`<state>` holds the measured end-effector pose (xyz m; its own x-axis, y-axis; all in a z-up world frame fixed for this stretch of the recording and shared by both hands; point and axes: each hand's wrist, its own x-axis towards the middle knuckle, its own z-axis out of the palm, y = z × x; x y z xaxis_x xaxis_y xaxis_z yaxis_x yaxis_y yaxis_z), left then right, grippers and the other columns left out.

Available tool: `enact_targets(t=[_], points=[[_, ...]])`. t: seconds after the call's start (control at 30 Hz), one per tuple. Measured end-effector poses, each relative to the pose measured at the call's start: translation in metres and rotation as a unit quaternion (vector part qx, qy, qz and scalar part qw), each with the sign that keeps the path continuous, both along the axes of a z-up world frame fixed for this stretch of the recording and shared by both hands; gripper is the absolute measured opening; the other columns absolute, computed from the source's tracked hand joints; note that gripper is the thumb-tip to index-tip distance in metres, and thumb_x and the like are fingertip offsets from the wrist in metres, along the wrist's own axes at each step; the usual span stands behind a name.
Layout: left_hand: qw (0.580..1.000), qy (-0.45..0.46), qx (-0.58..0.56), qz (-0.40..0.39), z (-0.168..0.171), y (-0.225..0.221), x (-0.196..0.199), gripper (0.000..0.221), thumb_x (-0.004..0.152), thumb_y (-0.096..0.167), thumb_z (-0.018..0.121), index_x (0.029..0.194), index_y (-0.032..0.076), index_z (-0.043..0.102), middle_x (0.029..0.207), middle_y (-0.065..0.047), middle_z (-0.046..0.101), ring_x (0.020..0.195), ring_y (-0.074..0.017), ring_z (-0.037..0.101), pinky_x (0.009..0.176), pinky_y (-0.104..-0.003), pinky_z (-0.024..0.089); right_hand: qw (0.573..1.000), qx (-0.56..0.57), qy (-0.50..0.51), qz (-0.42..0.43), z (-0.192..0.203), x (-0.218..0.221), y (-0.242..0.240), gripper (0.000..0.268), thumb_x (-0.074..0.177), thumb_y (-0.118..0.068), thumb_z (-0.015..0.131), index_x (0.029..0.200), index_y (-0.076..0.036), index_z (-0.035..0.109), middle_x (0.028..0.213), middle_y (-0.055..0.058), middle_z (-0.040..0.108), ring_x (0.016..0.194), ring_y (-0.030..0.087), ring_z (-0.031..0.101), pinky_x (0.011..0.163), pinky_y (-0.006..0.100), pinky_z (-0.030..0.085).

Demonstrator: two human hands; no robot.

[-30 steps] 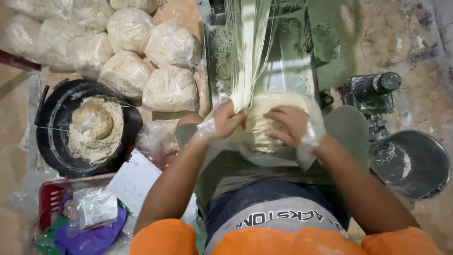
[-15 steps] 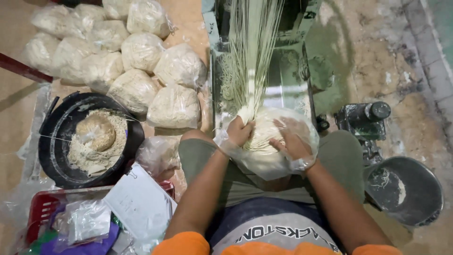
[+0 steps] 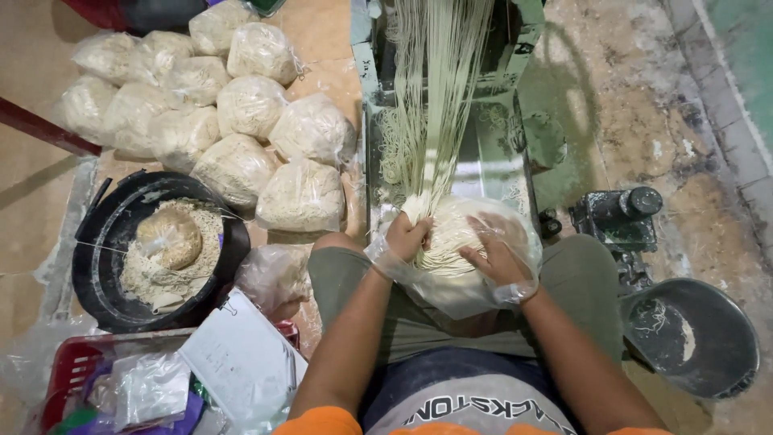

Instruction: The person takes a plastic bag, fills it with fresh noodles from a noodle cutting machine, and sets the filled bag aside while sitting on the floor next to other bags of noodles.

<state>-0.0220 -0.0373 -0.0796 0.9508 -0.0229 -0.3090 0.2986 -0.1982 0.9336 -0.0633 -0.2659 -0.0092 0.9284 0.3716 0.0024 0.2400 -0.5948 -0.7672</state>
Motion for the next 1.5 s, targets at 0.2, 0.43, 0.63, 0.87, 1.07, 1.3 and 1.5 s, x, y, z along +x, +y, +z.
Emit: enact_targets(t=[0.2, 0.43, 0.63, 0.87, 1.07, 1.3, 1.5], points=[[0.997, -0.017, -0.072, 0.006, -0.015, 0.001, 0.002, 0.026, 0.094, 0.018, 0.064, 0.071, 0.007, 0.064, 0.054, -0.006, 0.061, 0.049, -0.0183, 0.062, 0.055, -0.031, 0.054, 1.0, 0.013, 0.006, -0.022, 0.016, -0.006, 0.005, 0.07, 0.096, -0.05, 0.062, 0.15, -0.006, 0.051, 0.158, 0.015, 0.047, 0.148, 0.036, 0.037, 0.123, 0.049, 0.026], [0.99, 0.011, -0.139, 0.032, -0.027, 0.003, 0.01, 0.014, 0.093, 0.009, 0.067, 0.083, 0.0, 0.062, 0.06, -0.011, 0.06, 0.05, -0.0199, 0.063, 0.046, -0.035, 0.054, 1.0, -0.023, 0.019, 0.004, -0.003, -0.002, 0.0, 0.071, 0.094, -0.056, 0.062, 0.148, -0.009, 0.053, 0.159, 0.008, 0.048, 0.15, 0.028, 0.037, 0.126, 0.043, 0.021], [0.978, 0.059, -0.187, 0.066, 0.051, -0.008, 0.034, 0.009, 0.09, -0.003, 0.062, 0.092, -0.003, 0.053, 0.063, -0.009, 0.055, 0.05, -0.0199, 0.058, 0.044, -0.036, 0.048, 0.971, 0.192, -0.124, -0.067, 0.02, 0.004, 0.003, 0.034, 0.082, -0.022, 0.086, 0.112, -0.008, 0.076, 0.113, 0.008, 0.07, 0.114, 0.027, 0.067, 0.099, 0.039, 0.057], [0.951, -0.016, -0.287, -0.11, 0.174, -0.077, -0.001, 0.013, 0.078, 0.006, 0.075, 0.087, 0.001, 0.067, 0.064, -0.015, 0.066, 0.051, -0.0247, 0.07, 0.044, -0.043, 0.057, 0.84, 0.469, 0.227, -0.147, 0.029, 0.055, -0.005, 0.063, 0.098, -0.084, 0.024, 0.083, -0.028, 0.048, 0.068, -0.015, 0.048, 0.057, 0.005, 0.048, 0.055, 0.024, 0.05], [0.913, -0.07, -0.124, -0.382, 0.172, 0.008, -0.029, 0.021, 0.093, 0.019, 0.066, 0.103, 0.0, 0.066, 0.069, -0.008, 0.061, 0.064, -0.0176, 0.059, 0.061, -0.037, 0.053, 0.561, 0.771, 0.299, 0.033, 0.034, 0.072, -0.026, 0.076, 0.101, -0.059, 0.049, 0.142, 0.004, 0.056, 0.098, 0.014, 0.067, 0.074, 0.018, 0.064, 0.075, 0.033, 0.053], [0.902, -0.164, 0.25, -0.311, 0.083, 0.072, 0.022, 0.055, 0.087, 0.047, 0.069, 0.125, 0.009, 0.06, 0.118, -0.021, 0.065, 0.119, -0.0413, 0.06, 0.104, -0.05, 0.044, 0.596, 0.738, 0.282, -0.145, 0.006, 0.083, -0.017, 0.015, 0.107, -0.02, 0.055, 0.108, -0.006, 0.061, 0.08, -0.006, 0.049, 0.061, 0.005, 0.047, 0.064, 0.021, 0.041], [0.943, 0.0, -0.259, -0.209, 0.147, -0.036, 0.015, 0.078, 0.1, 0.067, 0.047, 0.146, 0.004, 0.055, 0.128, -0.027, 0.068, 0.118, -0.0346, 0.067, 0.103, -0.043, 0.051, 0.686, 0.637, 0.342, -0.079, 0.045, 0.041, 0.052, 0.011, 0.099, -0.008, 0.065, 0.09, -0.009, 0.059, 0.062, -0.001, 0.038, 0.041, 0.014, 0.044, 0.041, 0.022, 0.036]])
